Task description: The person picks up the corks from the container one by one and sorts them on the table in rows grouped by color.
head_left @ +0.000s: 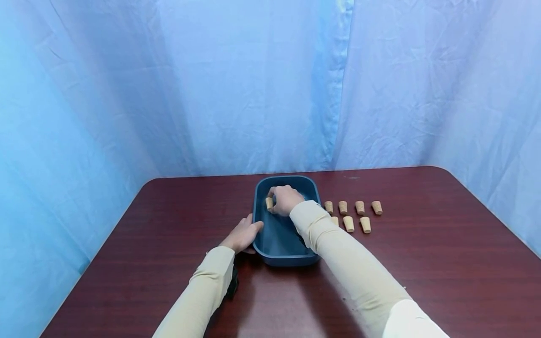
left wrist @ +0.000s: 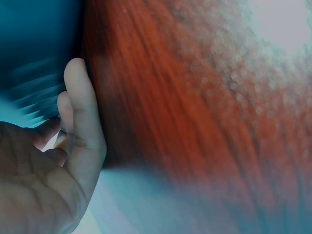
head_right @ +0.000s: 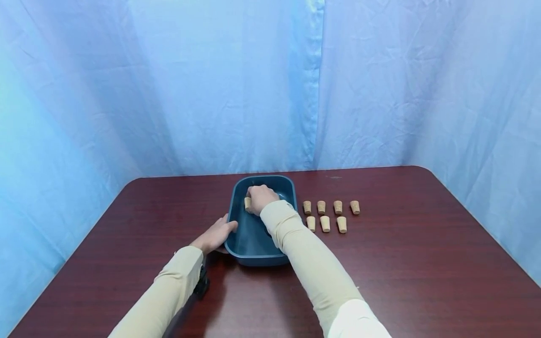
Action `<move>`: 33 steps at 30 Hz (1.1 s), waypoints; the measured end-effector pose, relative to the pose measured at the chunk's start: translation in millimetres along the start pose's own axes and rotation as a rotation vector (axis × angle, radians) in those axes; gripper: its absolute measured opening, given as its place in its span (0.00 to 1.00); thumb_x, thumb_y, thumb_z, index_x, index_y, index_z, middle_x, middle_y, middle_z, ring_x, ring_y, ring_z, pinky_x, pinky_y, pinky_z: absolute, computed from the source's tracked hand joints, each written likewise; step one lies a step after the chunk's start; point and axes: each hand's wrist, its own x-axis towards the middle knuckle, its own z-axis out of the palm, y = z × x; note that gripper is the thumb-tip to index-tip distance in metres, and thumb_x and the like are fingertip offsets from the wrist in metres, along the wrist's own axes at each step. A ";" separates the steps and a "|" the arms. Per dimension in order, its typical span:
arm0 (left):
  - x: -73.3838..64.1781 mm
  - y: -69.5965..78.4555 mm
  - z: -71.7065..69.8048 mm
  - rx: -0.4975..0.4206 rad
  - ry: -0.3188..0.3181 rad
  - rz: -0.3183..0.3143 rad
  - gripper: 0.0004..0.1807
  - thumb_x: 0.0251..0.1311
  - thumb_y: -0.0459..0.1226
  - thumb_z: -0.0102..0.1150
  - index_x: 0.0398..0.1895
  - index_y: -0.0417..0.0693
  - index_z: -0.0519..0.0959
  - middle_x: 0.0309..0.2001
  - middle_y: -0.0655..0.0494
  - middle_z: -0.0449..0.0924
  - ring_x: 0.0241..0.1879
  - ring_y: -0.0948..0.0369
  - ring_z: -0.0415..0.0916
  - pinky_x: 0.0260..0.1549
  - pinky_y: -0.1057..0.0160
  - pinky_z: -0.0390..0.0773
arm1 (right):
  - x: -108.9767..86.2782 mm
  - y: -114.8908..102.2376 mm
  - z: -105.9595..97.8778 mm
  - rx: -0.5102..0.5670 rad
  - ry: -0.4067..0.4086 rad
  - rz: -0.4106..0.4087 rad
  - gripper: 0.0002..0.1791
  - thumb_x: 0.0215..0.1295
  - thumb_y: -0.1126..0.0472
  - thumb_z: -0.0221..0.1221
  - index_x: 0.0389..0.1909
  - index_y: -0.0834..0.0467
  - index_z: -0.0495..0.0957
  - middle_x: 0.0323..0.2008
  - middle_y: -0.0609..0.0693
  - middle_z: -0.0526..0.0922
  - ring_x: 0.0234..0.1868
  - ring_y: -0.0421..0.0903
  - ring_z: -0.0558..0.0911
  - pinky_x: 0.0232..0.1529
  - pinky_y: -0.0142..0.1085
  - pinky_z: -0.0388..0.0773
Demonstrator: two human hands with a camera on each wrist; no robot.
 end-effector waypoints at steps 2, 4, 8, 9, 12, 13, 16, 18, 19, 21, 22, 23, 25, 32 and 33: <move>0.2 0.4 -0.1 0.001 0.000 -0.003 0.33 0.69 0.43 0.40 0.75 0.39 0.58 0.63 0.38 0.64 0.48 0.47 0.76 0.32 0.54 0.86 | -2.4 -0.8 -5.2 -0.004 0.002 -0.009 0.22 0.69 0.58 0.66 0.63 0.56 0.78 0.49 0.57 0.81 0.39 0.50 0.80 0.41 0.43 0.81; 0.4 0.9 -0.6 -0.004 -0.002 -0.003 0.33 0.69 0.42 0.40 0.75 0.39 0.58 0.63 0.38 0.64 0.48 0.47 0.76 0.31 0.54 0.86 | -5.6 -3.2 -12.2 -0.006 0.004 -0.018 0.22 0.69 0.58 0.66 0.62 0.56 0.78 0.48 0.56 0.82 0.38 0.49 0.80 0.42 0.43 0.80; 0.4 1.8 -2.2 -0.006 -0.005 -0.014 0.35 0.67 0.42 0.40 0.76 0.39 0.57 0.64 0.38 0.63 0.51 0.46 0.75 0.32 0.53 0.86 | -12.5 -8.0 -26.3 -0.011 0.007 -0.053 0.22 0.70 0.59 0.65 0.62 0.57 0.77 0.44 0.55 0.81 0.39 0.49 0.80 0.43 0.43 0.80; 0.5 1.8 -2.5 -0.004 -0.006 -0.017 0.35 0.67 0.42 0.40 0.77 0.39 0.56 0.65 0.38 0.62 0.52 0.46 0.75 0.33 0.53 0.86 | -13.7 -8.4 -29.0 -0.012 0.009 -0.063 0.22 0.70 0.59 0.65 0.62 0.58 0.77 0.45 0.55 0.81 0.40 0.49 0.80 0.43 0.43 0.80; 0.5 0.8 -3.2 -0.002 -0.007 -0.023 0.35 0.69 0.43 0.40 0.78 0.40 0.55 0.67 0.38 0.62 0.53 0.45 0.74 0.34 0.53 0.86 | -16.5 -7.8 -35.3 -0.006 0.017 -0.092 0.22 0.70 0.59 0.65 0.63 0.58 0.77 0.48 0.56 0.81 0.44 0.51 0.80 0.46 0.44 0.80; 0.4 0.3 -3.4 -0.002 -0.006 -0.025 0.35 0.69 0.43 0.40 0.78 0.40 0.55 0.67 0.38 0.62 0.53 0.45 0.75 0.34 0.52 0.86 | -16.8 -7.0 -36.7 -0.003 0.021 -0.099 0.22 0.70 0.59 0.65 0.63 0.58 0.77 0.49 0.57 0.81 0.46 0.51 0.80 0.48 0.44 0.80; -0.7 0.2 -4.0 -0.008 -0.004 -0.019 0.34 0.69 0.42 0.41 0.77 0.39 0.56 0.66 0.37 0.62 0.52 0.45 0.76 0.34 0.52 0.86 | -18.2 -3.4 -40.1 -0.002 0.031 -0.114 0.22 0.69 0.59 0.65 0.62 0.58 0.77 0.53 0.59 0.81 0.51 0.53 0.80 0.50 0.45 0.80; -1.5 0.8 -4.2 -0.013 -0.003 -0.017 0.34 0.69 0.42 0.41 0.77 0.39 0.56 0.66 0.37 0.62 0.51 0.45 0.76 0.34 0.52 0.86 | -19.9 -0.9 -42.7 -0.013 0.038 -0.122 0.22 0.69 0.59 0.66 0.62 0.58 0.77 0.53 0.59 0.81 0.52 0.53 0.80 0.50 0.45 0.81; -1.9 1.0 -4.3 -0.014 -0.002 -0.014 0.34 0.69 0.42 0.41 0.77 0.39 0.56 0.66 0.37 0.62 0.51 0.45 0.76 0.34 0.52 0.86 | -21.2 -0.2 -44.5 -0.019 0.041 -0.123 0.22 0.69 0.59 0.66 0.62 0.58 0.78 0.53 0.59 0.81 0.52 0.53 0.80 0.51 0.46 0.81; -2.0 1.1 -4.1 -0.013 0.000 -0.018 0.35 0.70 0.42 0.40 0.78 0.39 0.55 0.67 0.37 0.61 0.51 0.45 0.75 0.34 0.52 0.86 | -24.9 0.5 -48.9 -0.030 0.045 -0.128 0.22 0.69 0.59 0.66 0.62 0.58 0.78 0.53 0.59 0.81 0.52 0.54 0.79 0.52 0.47 0.81; -2.2 1.4 -4.0 -0.012 0.002 -0.021 0.35 0.70 0.42 0.40 0.78 0.39 0.54 0.67 0.37 0.61 0.52 0.45 0.75 0.34 0.52 0.86 | -27.3 0.6 -51.4 -0.036 0.047 -0.131 0.22 0.69 0.59 0.66 0.62 0.58 0.77 0.54 0.60 0.81 0.53 0.54 0.79 0.52 0.47 0.81; -2.2 1.3 -4.0 -0.010 0.003 -0.022 0.35 0.70 0.42 0.40 0.78 0.39 0.54 0.67 0.37 0.61 0.52 0.44 0.75 0.34 0.52 0.86 | -30.1 0.5 -54.1 -0.039 0.048 -0.133 0.23 0.69 0.59 0.66 0.62 0.59 0.77 0.54 0.60 0.80 0.53 0.55 0.79 0.53 0.48 0.80; -2.9 1.3 -4.2 -0.003 0.005 -0.022 0.35 0.70 0.42 0.41 0.78 0.39 0.54 0.67 0.37 0.61 0.52 0.44 0.75 0.34 0.52 0.86 | -35.5 0.3 -59.5 -0.047 0.051 -0.136 0.23 0.70 0.59 0.65 0.63 0.59 0.76 0.55 0.61 0.80 0.55 0.56 0.79 0.54 0.49 0.80; -6.2 0.0 -4.7 -0.013 -0.001 0.004 0.34 0.70 0.42 0.41 0.77 0.38 0.55 0.68 0.36 0.60 0.53 0.43 0.75 0.35 0.50 0.86 | -47.6 9.7 -73.3 -0.063 0.075 -0.160 0.24 0.70 0.60 0.65 0.64 0.60 0.75 0.56 0.63 0.79 0.56 0.59 0.78 0.54 0.50 0.79; -6.2 -0.4 -4.8 -0.015 -0.003 0.005 0.34 0.70 0.42 0.41 0.77 0.38 0.54 0.68 0.36 0.60 0.53 0.43 0.75 0.36 0.50 0.86 | -48.6 12.4 -74.4 -0.061 0.079 -0.162 0.24 0.70 0.61 0.65 0.64 0.61 0.75 0.56 0.63 0.79 0.56 0.59 0.78 0.54 0.51 0.79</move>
